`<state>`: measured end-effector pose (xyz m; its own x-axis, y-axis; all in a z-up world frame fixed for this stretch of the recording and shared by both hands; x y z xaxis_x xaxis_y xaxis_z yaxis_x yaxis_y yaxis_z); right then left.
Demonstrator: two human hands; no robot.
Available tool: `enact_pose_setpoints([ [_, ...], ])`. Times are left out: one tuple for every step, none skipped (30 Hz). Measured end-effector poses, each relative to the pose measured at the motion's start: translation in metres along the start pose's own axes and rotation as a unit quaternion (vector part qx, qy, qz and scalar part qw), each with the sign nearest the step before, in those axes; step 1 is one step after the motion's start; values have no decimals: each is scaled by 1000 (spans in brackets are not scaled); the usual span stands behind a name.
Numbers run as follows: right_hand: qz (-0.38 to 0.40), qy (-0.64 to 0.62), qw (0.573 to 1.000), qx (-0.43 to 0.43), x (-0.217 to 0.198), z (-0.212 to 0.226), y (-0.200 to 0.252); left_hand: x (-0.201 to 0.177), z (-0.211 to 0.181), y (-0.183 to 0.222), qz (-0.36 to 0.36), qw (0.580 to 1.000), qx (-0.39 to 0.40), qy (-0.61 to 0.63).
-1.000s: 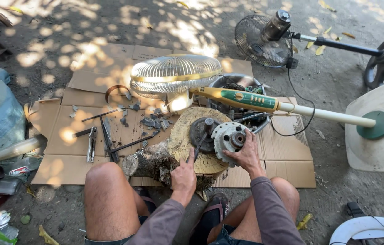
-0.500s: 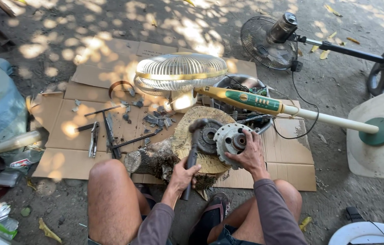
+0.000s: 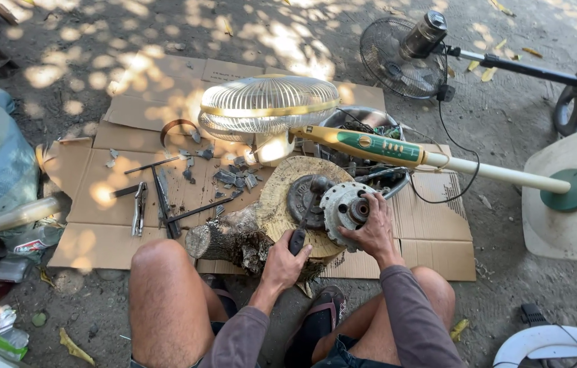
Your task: Disassembling a metal mechanical component using a hammer and a metal punch on a wooden stump
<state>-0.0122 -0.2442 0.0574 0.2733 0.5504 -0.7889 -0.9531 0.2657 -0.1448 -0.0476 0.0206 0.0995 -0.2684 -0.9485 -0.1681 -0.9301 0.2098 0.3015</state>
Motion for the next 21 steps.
enact_pose_setpoints([
  [-1,-1,1000,5,2,-2,2,2,-5,3,4,1000,-1,-4],
  [-5,-2,1000,4,3,-2,1,4,-11,4,5,1000,-4,-24],
  [-8,-2,1000,3,3,-3,1,5,-17,5,6,999,-7,-45],
  [-14,-2,1000,6,4,-4,0,12,10,-7,10,999,-3,-47],
  [-16,-1,1000,5,5,-5,0,19,38,-19,20,994,-41,-102],
  [-17,0,1000,2,6,-6,0,26,67,-29,27,984,-80,-155],
  [-20,0,1000,4,5,-5,3,27,66,-24,30,984,-77,-157],
  [-16,2,1000,3,3,-3,1,28,64,-22,21,986,-91,-140],
  [-11,4,1000,3,1,-1,-1,28,62,-19,12,987,-105,-122],
  [-16,2,1000,2,0,1,-2,24,52,-16,12,987,-100,-125],
  [1,22,1000,-8,-1,2,-3,21,41,-13,11,994,-55,-92],
  [19,43,999,-16,-1,3,-4,18,30,-9,9,998,-11,-58],
  [15,41,999,-16,-1,4,-7,14,13,-7,9,998,-8,-61],
  [18,38,999,-15,-1,5,-6,8,-4,-3,4,999,27,-36],
  [21,35,999,-14,-1,4,-5,4,-21,1,0,998,61,-10],
  [21,34,999,-8,-1,5,-5,-6,-49,7,4,998,59,-13],
  [24,31,999,-12,-1,6,-4,-17,-83,13,-9,982,184,29],
  [28,31,999,-16,-1,7,-3,-27,-116,20,-21,949,305,74],
  [29,30,999,-12,-2,7,-4,-35,-150,25,-18,950,302,73],
  [26,32,999,-20,-2,8,-4,-45,-188,34,-60,903,412,105],
  [24,34,999,-27,-2,9,-4,-56,-225,42,-101,841,515,135],
])
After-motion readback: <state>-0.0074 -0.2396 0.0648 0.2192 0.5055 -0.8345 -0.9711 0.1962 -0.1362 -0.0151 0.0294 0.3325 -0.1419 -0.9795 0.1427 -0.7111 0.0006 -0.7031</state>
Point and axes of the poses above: each hand's wrist, its own y-axis away from the middle knuckle, its own x-axis out of the palm, z = x × y, the point moved 2 cm from there along -y, towards the middle knuckle, and after that the axes turned 2 degrees about -z, right-handed, at the moved point
